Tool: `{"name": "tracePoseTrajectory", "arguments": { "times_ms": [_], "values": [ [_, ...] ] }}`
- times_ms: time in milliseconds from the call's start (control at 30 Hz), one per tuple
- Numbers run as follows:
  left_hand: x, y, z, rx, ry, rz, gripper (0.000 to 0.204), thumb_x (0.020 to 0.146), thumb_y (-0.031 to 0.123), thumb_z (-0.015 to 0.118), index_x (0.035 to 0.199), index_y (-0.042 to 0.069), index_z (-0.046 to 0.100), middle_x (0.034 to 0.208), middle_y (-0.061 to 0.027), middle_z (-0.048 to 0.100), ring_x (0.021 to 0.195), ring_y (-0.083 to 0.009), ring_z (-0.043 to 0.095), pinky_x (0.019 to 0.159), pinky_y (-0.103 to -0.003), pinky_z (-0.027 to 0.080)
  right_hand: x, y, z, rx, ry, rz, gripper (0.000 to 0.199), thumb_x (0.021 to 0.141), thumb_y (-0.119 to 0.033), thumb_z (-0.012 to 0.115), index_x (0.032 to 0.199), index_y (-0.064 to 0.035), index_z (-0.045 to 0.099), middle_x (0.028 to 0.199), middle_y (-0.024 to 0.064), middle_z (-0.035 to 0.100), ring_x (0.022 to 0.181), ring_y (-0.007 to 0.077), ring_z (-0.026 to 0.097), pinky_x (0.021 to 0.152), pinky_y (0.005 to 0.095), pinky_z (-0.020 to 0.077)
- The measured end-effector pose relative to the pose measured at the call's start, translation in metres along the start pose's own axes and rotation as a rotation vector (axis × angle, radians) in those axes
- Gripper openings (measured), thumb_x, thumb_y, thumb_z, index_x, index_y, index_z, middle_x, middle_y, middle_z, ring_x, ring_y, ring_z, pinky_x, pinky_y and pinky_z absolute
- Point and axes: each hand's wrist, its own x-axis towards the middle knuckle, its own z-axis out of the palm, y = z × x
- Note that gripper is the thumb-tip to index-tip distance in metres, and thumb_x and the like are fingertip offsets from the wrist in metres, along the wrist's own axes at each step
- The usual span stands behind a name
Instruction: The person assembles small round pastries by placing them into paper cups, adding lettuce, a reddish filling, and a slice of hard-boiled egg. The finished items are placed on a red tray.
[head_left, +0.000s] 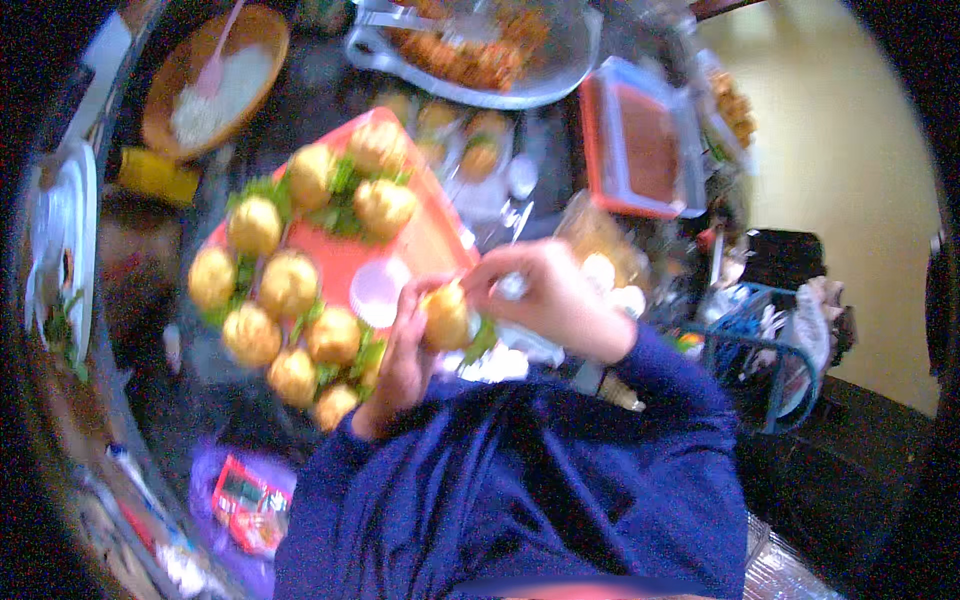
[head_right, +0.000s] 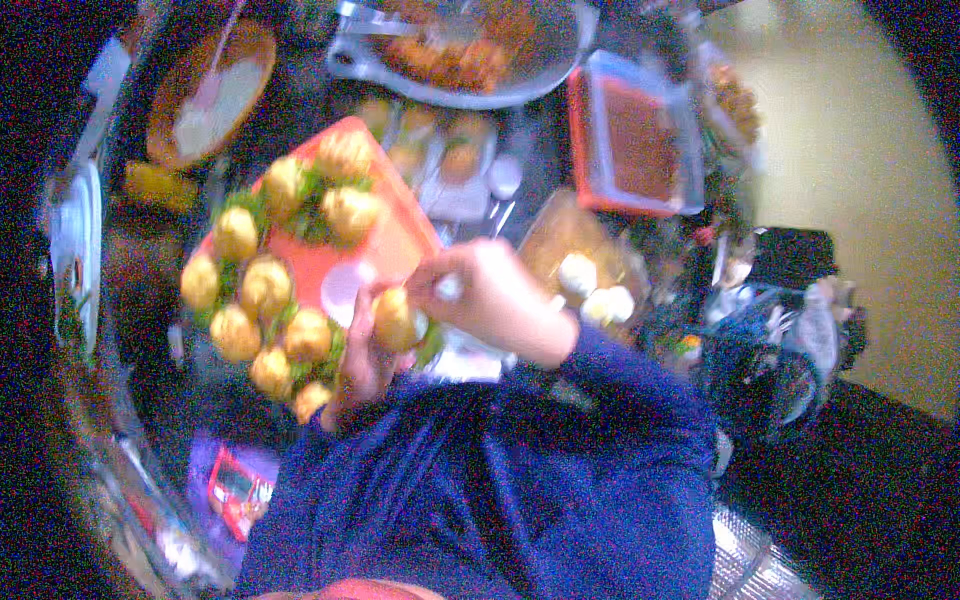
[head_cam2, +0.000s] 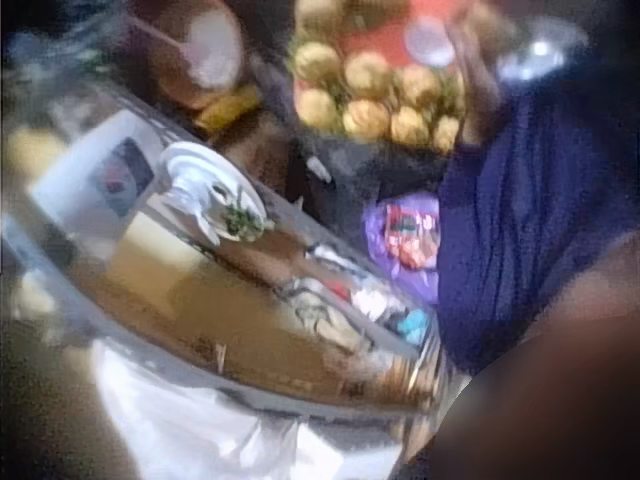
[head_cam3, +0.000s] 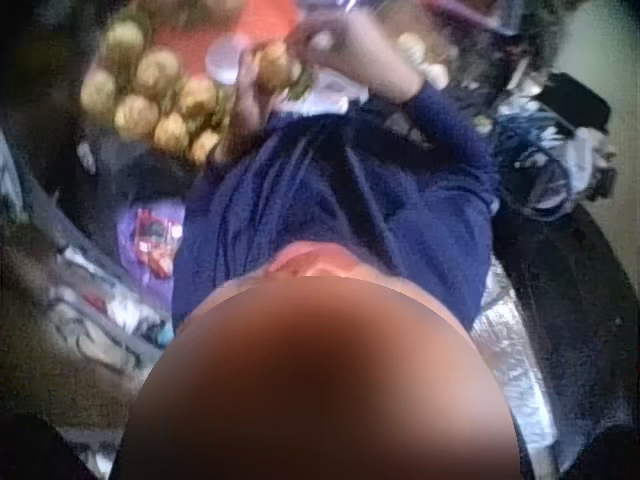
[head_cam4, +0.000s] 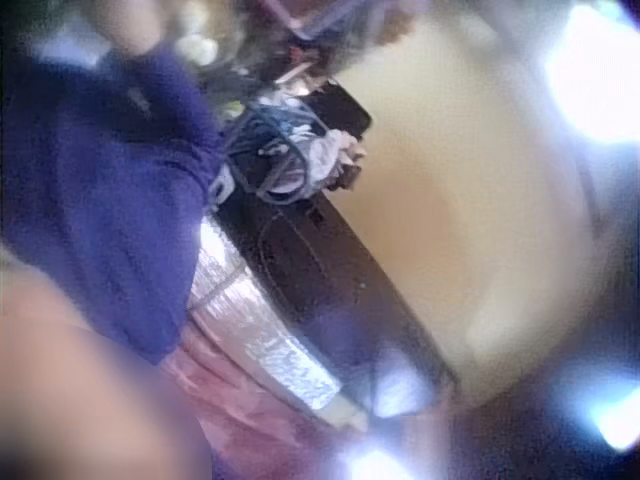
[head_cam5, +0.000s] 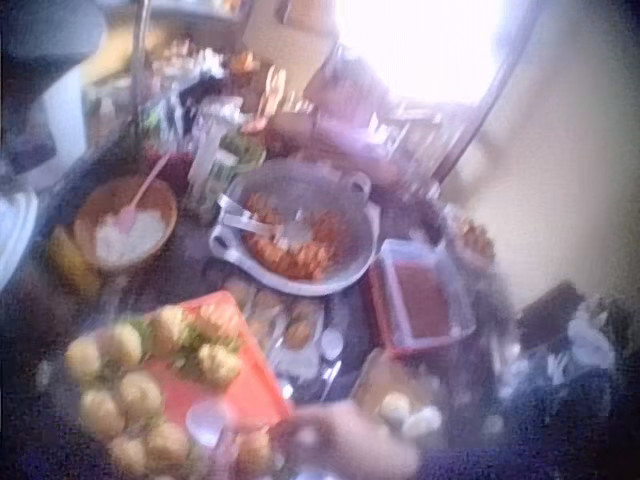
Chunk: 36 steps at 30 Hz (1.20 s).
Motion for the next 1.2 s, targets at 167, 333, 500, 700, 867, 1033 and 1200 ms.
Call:
{"name": "tracePoseTrajectory", "arguments": {
  "times_ms": [167,333,500,700,867,1033,1200],
  "values": [
    [0.007,0.004,0.003,-0.005,-0.028,0.064,0.044,0.097,0.033,0.040,0.131,0.005,0.037,0.125,-0.0130,0.049,0.116,-0.0223,0.052,0.097,-0.037,0.044,-0.006,0.002,-0.001,0.095,-0.033,-0.002,0.013,0.084,-0.010,0.071,0.093,-0.0011,0.069,0.084,0.0102,0.070,0.083,0.0138,0.067,0.078,0.0304,0.0524],
    [0.008,0.007,0.009,-0.064,-0.046,0.068,0.044,0.098,0.034,0.039,0.130,0.003,0.038,0.127,-0.0142,0.049,0.117,-0.0245,0.052,0.100,-0.037,0.043,-0.020,0.005,-0.007,0.084,-0.040,-0.225,0.025,0.079,-0.008,0.075,0.102,-0.0012,0.067,0.091,0.0085,0.063,0.085,0.0203,0.064,0.078,0.0323,0.0512],
    [0.008,0.009,0.019,0.046,-0.062,0.055,0.043,0.099,0.031,0.037,0.131,0.002,0.039,0.122,-0.0145,0.051,0.110,-0.0224,0.055,0.094,-0.035,0.047,-0.030,0.011,0.006,0.078,0.120,-0.176,0.017,0.079,-0.010,0.072,0.094,-0.0036,0.067,0.086,0.0118,0.062,0.082,0.0273,0.065,0.071,0.0360,0.0521],
    [0.007,0.010,0.023,0.209,-0.047,0.115,0.044,0.098,0.033,0.040,0.129,0.002,0.041,0.123,-0.0138,0.053,0.108,-0.0205,0.055,0.092,-0.033,0.047,-0.038,0.024,0.010,0.050,0.195,-0.273,0.020,0.076,-0.010,0.078,0.094,-0.0066,0.069,0.091,0.0088,0.064,0.085,0.0228,0.064,0.075,0.0326,0.0519],
    [0.007,0.007,0.022,0.143,-0.073,0.091,0.046,0.095,0.033,0.050,0.128,0.001,0.042,0.122,-0.0125,0.054,0.106,-0.0185,0.055,0.090,-0.032,0.048,-0.045,0.026,0.010,0.078,0.227,-0.271,0.016,0.080,-0.008,0.072,0.096,-0.0078,0.069,0.093,0.0110,0.061,0.088,0.0273,0.064,0.077,0.0348,0.0524],
    [0.007,0.007,0.021,0.187,-0.040,0.112,0.047,0.093,0.030,0.055,0.128,0.003,0.041,0.124,-0.0135,0.054,0.105,-0.0196,0.057,0.090,-0.032,0.050,-0.050,0.028,-0.001,0.117,0.295,-0.242,0.014,0.085,-0.012,0.070,0.097,-0.0042,0.070,0.092,0.0099,0.064,0.087,0.0217,0.064,0.076,0.0318,0.0510],
    [0.007,0.013,0.021,0.200,-0.031,0.088,0.046,0.092,0.028,0.055,0.128,0.003,0.041,0.125,-0.0149,0.054,0.106,-0.0208,0.058,0.091,-0.033,0.050,-0.051,0.033,-0.008,0.121,0.329,-0.173,0.015,0.090,-0.016,0.066,0.097,-0.0034,0.071,0.093,0.0088,0.067,0.083,0.0179,0.062,0.072,0.0288,0.0487]
  ]
}}
